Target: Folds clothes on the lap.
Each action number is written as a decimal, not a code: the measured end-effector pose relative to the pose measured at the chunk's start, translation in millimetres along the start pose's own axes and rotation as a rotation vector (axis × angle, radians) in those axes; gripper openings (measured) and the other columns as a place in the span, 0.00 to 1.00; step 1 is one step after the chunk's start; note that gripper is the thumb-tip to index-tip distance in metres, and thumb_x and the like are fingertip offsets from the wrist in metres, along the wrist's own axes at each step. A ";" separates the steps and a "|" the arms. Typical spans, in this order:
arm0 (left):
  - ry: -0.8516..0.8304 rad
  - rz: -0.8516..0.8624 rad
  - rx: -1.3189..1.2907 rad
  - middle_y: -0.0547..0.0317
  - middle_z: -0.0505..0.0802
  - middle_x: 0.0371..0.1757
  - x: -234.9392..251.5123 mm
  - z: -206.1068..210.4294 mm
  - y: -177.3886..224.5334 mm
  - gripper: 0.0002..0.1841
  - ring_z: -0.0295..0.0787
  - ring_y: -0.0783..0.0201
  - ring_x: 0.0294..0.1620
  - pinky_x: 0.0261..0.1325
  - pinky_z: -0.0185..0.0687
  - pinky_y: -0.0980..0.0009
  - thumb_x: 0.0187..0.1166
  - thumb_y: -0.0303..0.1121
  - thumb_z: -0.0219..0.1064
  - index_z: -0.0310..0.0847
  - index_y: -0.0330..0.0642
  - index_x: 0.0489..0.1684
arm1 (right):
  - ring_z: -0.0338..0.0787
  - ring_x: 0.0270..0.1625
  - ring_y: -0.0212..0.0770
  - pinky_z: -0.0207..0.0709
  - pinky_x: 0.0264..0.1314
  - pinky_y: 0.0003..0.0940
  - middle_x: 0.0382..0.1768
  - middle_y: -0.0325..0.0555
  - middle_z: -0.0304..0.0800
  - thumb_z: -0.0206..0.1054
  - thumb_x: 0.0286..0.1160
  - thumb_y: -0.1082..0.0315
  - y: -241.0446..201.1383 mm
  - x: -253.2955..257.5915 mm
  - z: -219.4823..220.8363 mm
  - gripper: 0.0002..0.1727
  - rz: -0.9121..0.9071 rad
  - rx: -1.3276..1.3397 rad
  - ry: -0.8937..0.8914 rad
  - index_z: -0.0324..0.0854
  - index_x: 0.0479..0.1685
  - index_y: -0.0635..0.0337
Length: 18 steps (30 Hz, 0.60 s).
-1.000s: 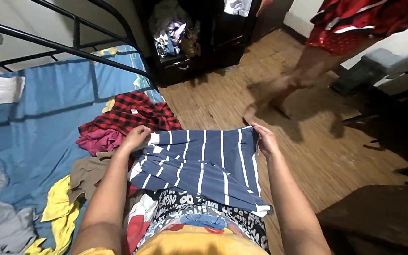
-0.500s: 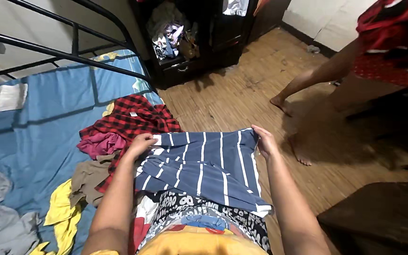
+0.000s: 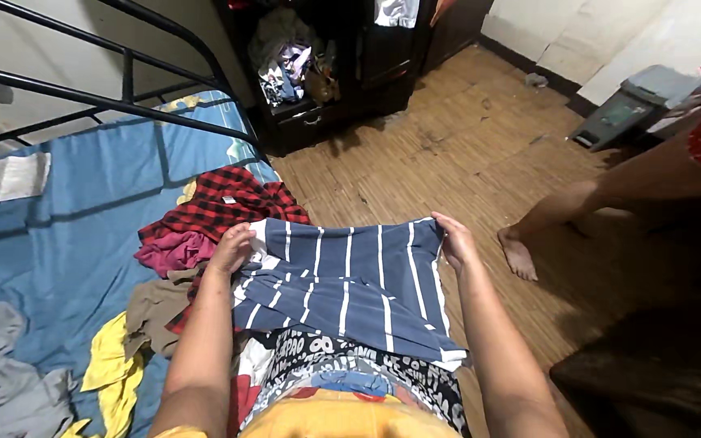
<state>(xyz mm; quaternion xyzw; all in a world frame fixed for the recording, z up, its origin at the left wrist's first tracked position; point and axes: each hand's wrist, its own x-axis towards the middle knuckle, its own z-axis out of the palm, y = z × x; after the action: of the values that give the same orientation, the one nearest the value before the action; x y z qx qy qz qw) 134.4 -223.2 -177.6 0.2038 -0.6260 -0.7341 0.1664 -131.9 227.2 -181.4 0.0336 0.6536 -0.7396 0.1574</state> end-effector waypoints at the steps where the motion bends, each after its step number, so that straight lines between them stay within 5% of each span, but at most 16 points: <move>1: 0.021 0.044 -0.106 0.73 0.89 0.28 3.1 1.7 -4.8 0.05 0.86 0.76 0.31 0.41 0.87 0.74 0.71 0.32 0.61 0.80 0.57 0.33 | 0.90 0.55 0.39 0.84 0.60 0.38 0.55 0.53 0.92 0.58 0.89 0.68 -0.8 -0.3 1.4 0.17 0.000 0.010 -0.002 0.83 0.64 0.69; 2: 0.052 0.093 -0.219 0.73 0.90 0.30 6.4 5.3 -8.5 0.06 0.87 0.76 0.34 0.45 0.87 0.73 0.71 0.32 0.61 0.81 0.58 0.34 | 0.90 0.53 0.39 0.85 0.59 0.38 0.54 0.53 0.91 0.57 0.89 0.68 -2.4 -1.1 3.4 0.17 0.002 0.015 -0.008 0.82 0.65 0.69; 4: 0.137 0.143 -0.382 0.67 0.94 0.42 13.4 9.6 -14.6 0.11 0.91 0.71 0.46 0.57 0.87 0.68 0.77 0.31 0.56 0.77 0.56 0.52 | 0.90 0.53 0.38 0.84 0.58 0.37 0.54 0.52 0.91 0.56 0.89 0.67 -7.3 -3.9 8.0 0.18 0.007 0.019 -0.025 0.81 0.67 0.68; 8: 0.272 -0.054 -0.190 0.61 0.88 0.52 22.2 14.9 -19.2 0.22 0.87 0.69 0.48 0.56 0.85 0.67 0.87 0.30 0.57 0.66 0.50 0.79 | 0.89 0.58 0.41 0.83 0.61 0.40 0.60 0.52 0.90 0.56 0.90 0.65 -13.5 -9.4 9.6 0.19 -0.006 -0.001 -0.073 0.81 0.69 0.65; 10: 0.295 -0.175 0.018 0.51 0.87 0.58 25.6 22.0 -15.4 0.27 0.86 0.64 0.48 0.52 0.84 0.63 0.81 0.27 0.66 0.67 0.43 0.80 | 0.89 0.60 0.41 0.82 0.62 0.40 0.62 0.52 0.89 0.55 0.91 0.65 -14.6 -9.9 8.4 0.19 -0.014 -0.002 -0.093 0.82 0.70 0.64; 13: 0.296 -0.247 0.174 0.48 0.89 0.54 35.1 23.6 -17.5 0.24 0.87 0.63 0.44 0.50 0.85 0.60 0.78 0.27 0.70 0.73 0.39 0.73 | 0.88 0.60 0.40 0.82 0.63 0.40 0.63 0.51 0.89 0.54 0.91 0.65 -14.6 -8.2 7.1 0.19 -0.023 0.009 -0.107 0.82 0.70 0.64; 18: 0.292 -0.207 0.168 0.56 0.89 0.45 44.1 11.1 -7.9 0.18 0.84 0.69 0.38 0.46 0.84 0.67 0.78 0.28 0.70 0.80 0.40 0.66 | 0.88 0.60 0.37 0.82 0.62 0.36 0.64 0.49 0.89 0.54 0.91 0.65 -20.3 -13.9 6.2 0.19 -0.056 0.025 -0.139 0.81 0.71 0.64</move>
<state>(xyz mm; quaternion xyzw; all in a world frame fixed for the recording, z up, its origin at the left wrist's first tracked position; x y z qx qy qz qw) 90.9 -234.5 -188.0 0.3848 -0.6299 -0.6551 0.1614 -123.4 225.8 -157.5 -0.0341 0.6325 -0.7523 0.1813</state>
